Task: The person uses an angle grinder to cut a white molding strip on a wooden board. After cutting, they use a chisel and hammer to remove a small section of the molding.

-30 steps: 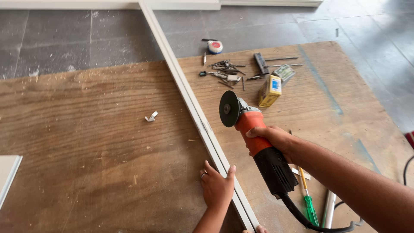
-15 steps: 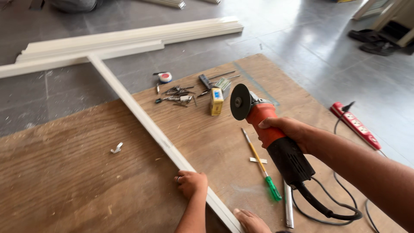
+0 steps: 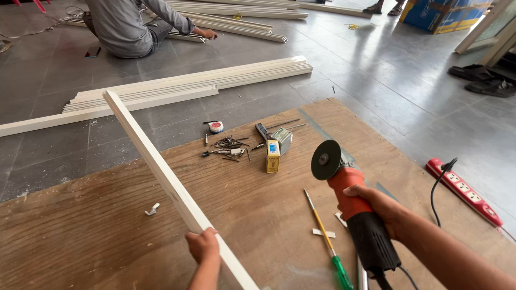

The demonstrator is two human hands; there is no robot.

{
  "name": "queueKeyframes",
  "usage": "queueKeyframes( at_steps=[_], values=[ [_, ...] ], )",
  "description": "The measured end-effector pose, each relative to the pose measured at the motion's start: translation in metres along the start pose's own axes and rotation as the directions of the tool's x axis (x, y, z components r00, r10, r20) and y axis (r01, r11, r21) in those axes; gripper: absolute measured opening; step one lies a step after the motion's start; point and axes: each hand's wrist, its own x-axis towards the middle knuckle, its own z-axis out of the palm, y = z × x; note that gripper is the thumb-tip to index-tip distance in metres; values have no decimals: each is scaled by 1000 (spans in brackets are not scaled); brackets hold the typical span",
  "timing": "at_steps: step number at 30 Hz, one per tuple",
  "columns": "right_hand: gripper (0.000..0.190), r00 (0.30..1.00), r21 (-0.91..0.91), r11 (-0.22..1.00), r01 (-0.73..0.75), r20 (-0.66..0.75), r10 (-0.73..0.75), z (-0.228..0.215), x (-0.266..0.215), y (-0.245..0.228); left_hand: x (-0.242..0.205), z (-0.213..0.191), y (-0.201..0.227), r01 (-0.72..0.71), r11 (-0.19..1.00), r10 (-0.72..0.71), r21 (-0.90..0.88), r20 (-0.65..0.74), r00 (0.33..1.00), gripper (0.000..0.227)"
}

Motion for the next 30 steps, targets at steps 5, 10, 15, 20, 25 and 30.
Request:
queueKeyframes(
  at_steps=[5,10,15,20,25,30],
  values=[
    [59,999,105,994,37,22,-39,-30,15,-6,11,-14,65,-348,935,341,-67,-94,935,55],
    [58,990,189,974,128,40,-138,-79,14,-23,-3,18,188,-501,856,500,-131,-37,865,51],
    [57,980,169,966,195,-63,-187,-115,6,-41,-28,51,293,-703,705,709,-93,55,703,48],
    [56,964,171,951,259,-101,-244,-131,1,-50,-51,79,339,-851,523,834,47,178,523,44],
    [57,963,173,950,260,-116,-243,-128,6,-53,-52,92,310,-883,465,780,62,443,442,44],
    [60,968,174,952,251,-61,-244,-115,15,-50,-45,92,220,-903,426,657,56,667,352,33]
  ],
)
